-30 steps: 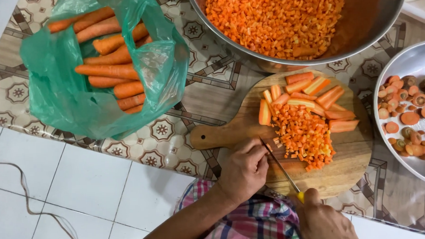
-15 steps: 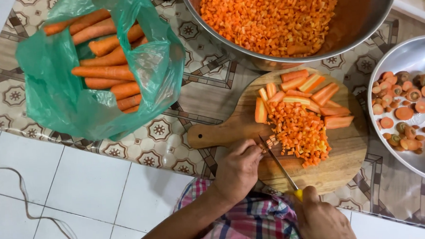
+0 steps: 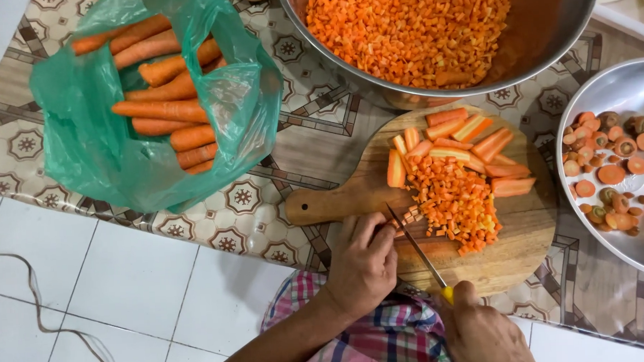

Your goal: Dicing carrots on a wooden cutting board using a knife in a food preparation area.

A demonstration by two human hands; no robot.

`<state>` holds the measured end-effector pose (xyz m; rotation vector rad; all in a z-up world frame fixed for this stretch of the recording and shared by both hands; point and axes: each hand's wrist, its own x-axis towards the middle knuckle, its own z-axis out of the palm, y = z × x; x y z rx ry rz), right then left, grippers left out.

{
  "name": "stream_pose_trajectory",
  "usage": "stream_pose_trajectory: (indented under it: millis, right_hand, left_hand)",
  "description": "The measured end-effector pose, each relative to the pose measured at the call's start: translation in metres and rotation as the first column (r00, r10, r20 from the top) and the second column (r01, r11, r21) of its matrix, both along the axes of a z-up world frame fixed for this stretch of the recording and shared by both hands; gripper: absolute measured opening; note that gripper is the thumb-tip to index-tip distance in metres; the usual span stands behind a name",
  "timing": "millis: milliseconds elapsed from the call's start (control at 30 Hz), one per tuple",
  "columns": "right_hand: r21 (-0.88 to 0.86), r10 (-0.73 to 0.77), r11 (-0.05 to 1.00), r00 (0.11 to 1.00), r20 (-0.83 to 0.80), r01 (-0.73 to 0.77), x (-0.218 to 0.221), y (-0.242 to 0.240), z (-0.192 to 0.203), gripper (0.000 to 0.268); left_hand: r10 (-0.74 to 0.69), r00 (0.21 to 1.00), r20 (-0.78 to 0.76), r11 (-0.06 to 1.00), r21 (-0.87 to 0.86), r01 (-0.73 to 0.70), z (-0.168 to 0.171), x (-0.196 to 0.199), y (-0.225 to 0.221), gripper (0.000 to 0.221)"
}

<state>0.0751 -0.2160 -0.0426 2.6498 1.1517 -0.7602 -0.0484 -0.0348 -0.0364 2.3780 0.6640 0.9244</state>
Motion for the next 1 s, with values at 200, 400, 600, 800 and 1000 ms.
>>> stream_pose_trajectory:
  millis: [200,400,600,800,1000]
  right_hand:
    - [0.041,0.061,0.997,0.998,0.03,-0.062,0.001,-0.009,-0.017,0.04]
    - [-0.073,0.028,0.997,0.997,-0.071,-0.033,-0.011,0.035,0.027,0.041]
    - [-0.123,-0.042,0.992,0.998,-0.051,0.036,0.006,0.001,0.003,0.045]
    - [-0.032,0.052,0.998,0.997,-0.05,-0.054,-0.001,0.003,-0.002,0.038]
    - [-0.065,0.074,0.995,0.996,0.046,-0.071,-0.018,0.031,0.012,0.042]
  left_hand:
    - [0.094,0.991,0.093,0.995,0.023,-0.097,-0.006,0.005,-0.001,0.013]
    - [0.154,0.986,0.07,0.988,-0.033,-0.152,-0.009,0.002,-0.006,0.019]
    - [0.158,0.984,0.088,0.984,-0.093,-0.149,-0.006,0.0,-0.004,0.016]
    - [0.152,0.981,0.122,0.985,-0.103,-0.139,0.001,-0.002,-0.002,0.017]
    - [0.129,0.981,0.143,0.99,-0.074,-0.119,0.007,-0.003,0.002,0.015]
